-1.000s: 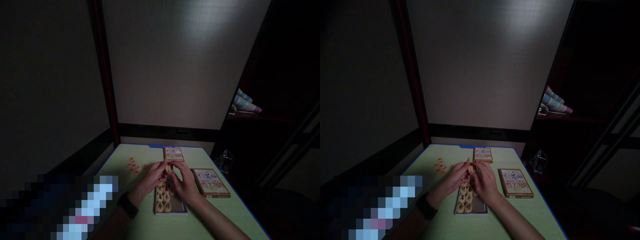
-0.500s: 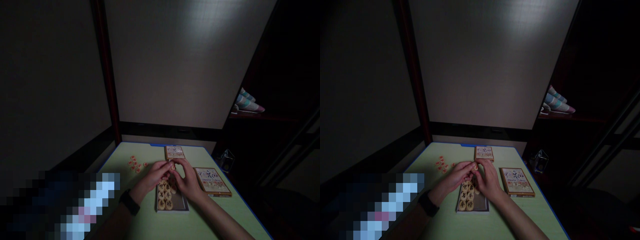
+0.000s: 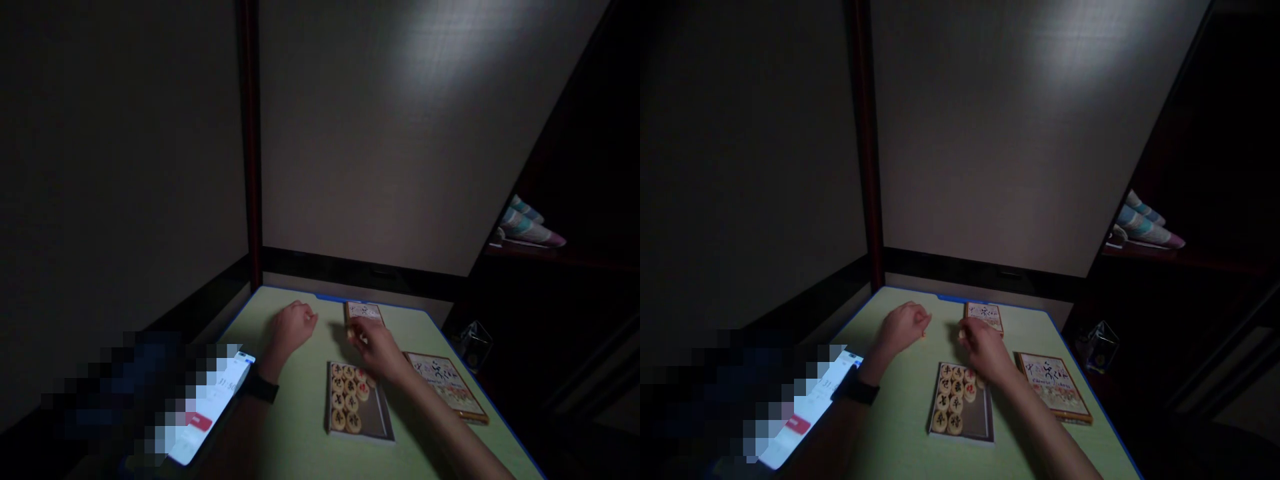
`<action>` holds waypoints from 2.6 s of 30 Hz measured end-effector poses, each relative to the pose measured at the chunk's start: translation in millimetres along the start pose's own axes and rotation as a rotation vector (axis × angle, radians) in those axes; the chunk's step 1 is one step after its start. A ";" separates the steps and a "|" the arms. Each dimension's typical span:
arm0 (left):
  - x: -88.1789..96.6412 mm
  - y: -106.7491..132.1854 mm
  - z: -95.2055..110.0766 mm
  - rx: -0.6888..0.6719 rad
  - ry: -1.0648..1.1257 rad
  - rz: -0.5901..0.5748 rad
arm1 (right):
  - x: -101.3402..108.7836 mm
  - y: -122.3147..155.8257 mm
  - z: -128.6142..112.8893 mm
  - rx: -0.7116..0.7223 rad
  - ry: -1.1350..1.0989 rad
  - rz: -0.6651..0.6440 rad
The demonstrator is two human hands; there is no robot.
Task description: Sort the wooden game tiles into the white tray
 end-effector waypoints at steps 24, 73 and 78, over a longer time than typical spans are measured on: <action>21.7 0.3 -20.4 0.241 -0.227 0.037 | -64.0 -90.0 -23.5 0.234 0.306 -0.480; -52.9 31.4 41.8 0.112 1.588 -0.599 | 8.9 40.4 -12.5 0.086 -0.159 0.421; -52.9 31.4 43.5 0.142 1.563 -0.620 | 12.0 47.3 -9.5 0.160 -0.077 0.564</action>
Point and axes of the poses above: each hand's wrist, its own y-axis away from the middle knuckle, its own x-axis out of the back of the hand, z = x × y, the point moved 2 cm from there along -y, towards the middle knuckle, and after that the axes turned 5 degrees about -z, right-handed, at the moved point
